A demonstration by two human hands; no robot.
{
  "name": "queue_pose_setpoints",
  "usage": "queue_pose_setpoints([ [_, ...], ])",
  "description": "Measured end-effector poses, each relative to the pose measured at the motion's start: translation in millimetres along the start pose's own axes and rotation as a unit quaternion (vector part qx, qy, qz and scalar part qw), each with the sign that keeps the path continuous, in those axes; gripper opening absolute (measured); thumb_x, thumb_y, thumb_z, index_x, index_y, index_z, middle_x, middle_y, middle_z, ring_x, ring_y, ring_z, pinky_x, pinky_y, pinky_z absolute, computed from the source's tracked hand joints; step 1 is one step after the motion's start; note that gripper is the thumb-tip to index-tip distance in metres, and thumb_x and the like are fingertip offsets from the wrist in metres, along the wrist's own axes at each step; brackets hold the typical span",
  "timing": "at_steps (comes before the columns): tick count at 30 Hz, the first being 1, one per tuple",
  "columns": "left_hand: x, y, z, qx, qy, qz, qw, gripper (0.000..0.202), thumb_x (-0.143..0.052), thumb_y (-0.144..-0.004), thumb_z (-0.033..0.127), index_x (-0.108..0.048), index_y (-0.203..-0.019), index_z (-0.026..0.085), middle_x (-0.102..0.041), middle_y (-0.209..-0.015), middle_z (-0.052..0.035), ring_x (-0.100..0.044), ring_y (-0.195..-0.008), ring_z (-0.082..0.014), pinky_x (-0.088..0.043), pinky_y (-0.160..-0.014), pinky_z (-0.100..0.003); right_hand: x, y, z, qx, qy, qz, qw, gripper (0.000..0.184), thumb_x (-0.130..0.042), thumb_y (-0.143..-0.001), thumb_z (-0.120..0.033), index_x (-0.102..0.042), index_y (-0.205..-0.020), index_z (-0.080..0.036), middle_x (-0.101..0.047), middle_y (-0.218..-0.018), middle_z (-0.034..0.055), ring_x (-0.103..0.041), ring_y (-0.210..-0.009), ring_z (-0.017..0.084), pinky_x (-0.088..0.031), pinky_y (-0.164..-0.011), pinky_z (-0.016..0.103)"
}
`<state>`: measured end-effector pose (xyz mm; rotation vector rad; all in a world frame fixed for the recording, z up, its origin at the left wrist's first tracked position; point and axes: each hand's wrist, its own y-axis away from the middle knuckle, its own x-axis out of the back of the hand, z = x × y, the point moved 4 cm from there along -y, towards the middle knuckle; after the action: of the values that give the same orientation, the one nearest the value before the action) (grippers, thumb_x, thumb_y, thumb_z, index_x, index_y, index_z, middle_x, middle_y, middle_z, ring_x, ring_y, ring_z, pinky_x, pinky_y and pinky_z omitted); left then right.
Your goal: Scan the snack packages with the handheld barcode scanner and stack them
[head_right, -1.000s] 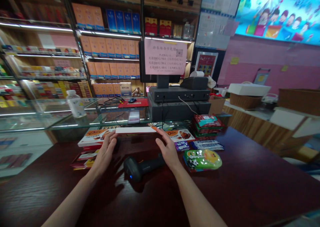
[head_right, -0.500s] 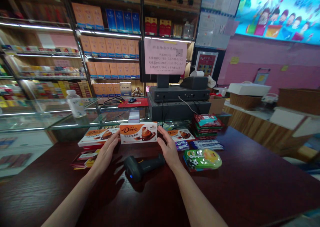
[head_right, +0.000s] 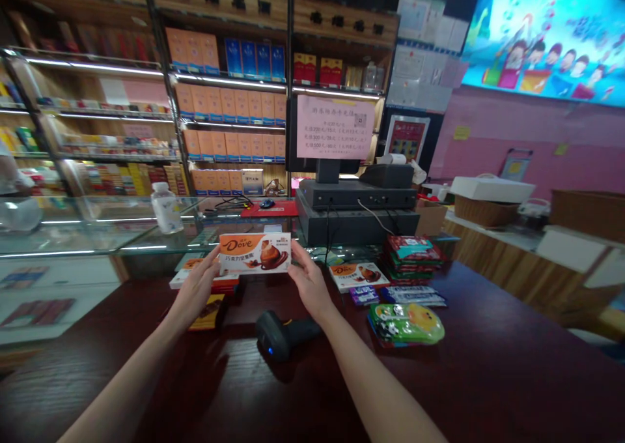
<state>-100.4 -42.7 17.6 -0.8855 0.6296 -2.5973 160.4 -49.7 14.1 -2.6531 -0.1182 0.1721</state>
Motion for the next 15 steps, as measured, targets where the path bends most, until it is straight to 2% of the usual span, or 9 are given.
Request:
queue_pose_setpoints([
  [4,25.4,-4.4,-11.8,0.047,0.019,0.016,0.999,0.058,-0.039,-0.089,0.044,-0.051,-0.141,0.022,-0.072,-0.106,-0.0058,-0.064,-0.106,-0.0268,-0.045,-0.100,-0.043,-26.3,-13.2,3.2,-0.001,-0.016,-0.011,1.000,0.061,-0.065,-0.082,-0.036,-0.052,-0.142,-0.031,-0.051,-0.150,0.0029,-0.044,-0.141,0.025,-0.030,-0.120,0.049],
  [8,48.2,-4.0,-28.6,0.091,0.026,0.040,0.995,0.060,-0.044,-0.088,0.044,-0.046,-0.143,0.021,-0.073,-0.115,-0.0068,-0.065,-0.110,-0.0276,-0.045,-0.100,-0.044,-51.3,-21.3,12.2,-0.025,-0.046,-0.023,0.998,0.063,-0.062,-0.083,-0.035,-0.048,-0.145,-0.032,-0.047,-0.153,0.0031,-0.042,-0.142,0.025,-0.036,-0.116,0.049],
  [11,58.6,-4.8,-41.7,0.072,0.006,0.032,0.997,0.058,-0.043,-0.088,0.042,-0.048,-0.142,0.022,-0.071,-0.121,-0.0077,-0.064,-0.113,-0.0275,-0.043,-0.103,-0.046,-66.0,-27.5,19.8,-0.040,-0.050,-0.033,0.997,0.063,-0.060,-0.082,-0.033,-0.049,-0.144,-0.033,-0.049,-0.152,0.0026,-0.044,-0.141,0.026,-0.038,-0.114,0.049],
  [15,66.4,-6.3,-56.1,-0.001,-0.083,0.021,0.996,0.054,-0.043,-0.087,0.039,-0.054,-0.138,0.022,-0.064,-0.132,-0.0107,-0.055,-0.127,-0.0290,-0.035,-0.110,-0.049,-81.3,-37.8,30.5,-0.031,-0.003,-0.056,0.998,0.060,-0.059,-0.079,-0.028,-0.056,-0.139,-0.028,-0.054,-0.147,0.0043,-0.046,-0.139,0.026,-0.035,-0.116,0.048],
])
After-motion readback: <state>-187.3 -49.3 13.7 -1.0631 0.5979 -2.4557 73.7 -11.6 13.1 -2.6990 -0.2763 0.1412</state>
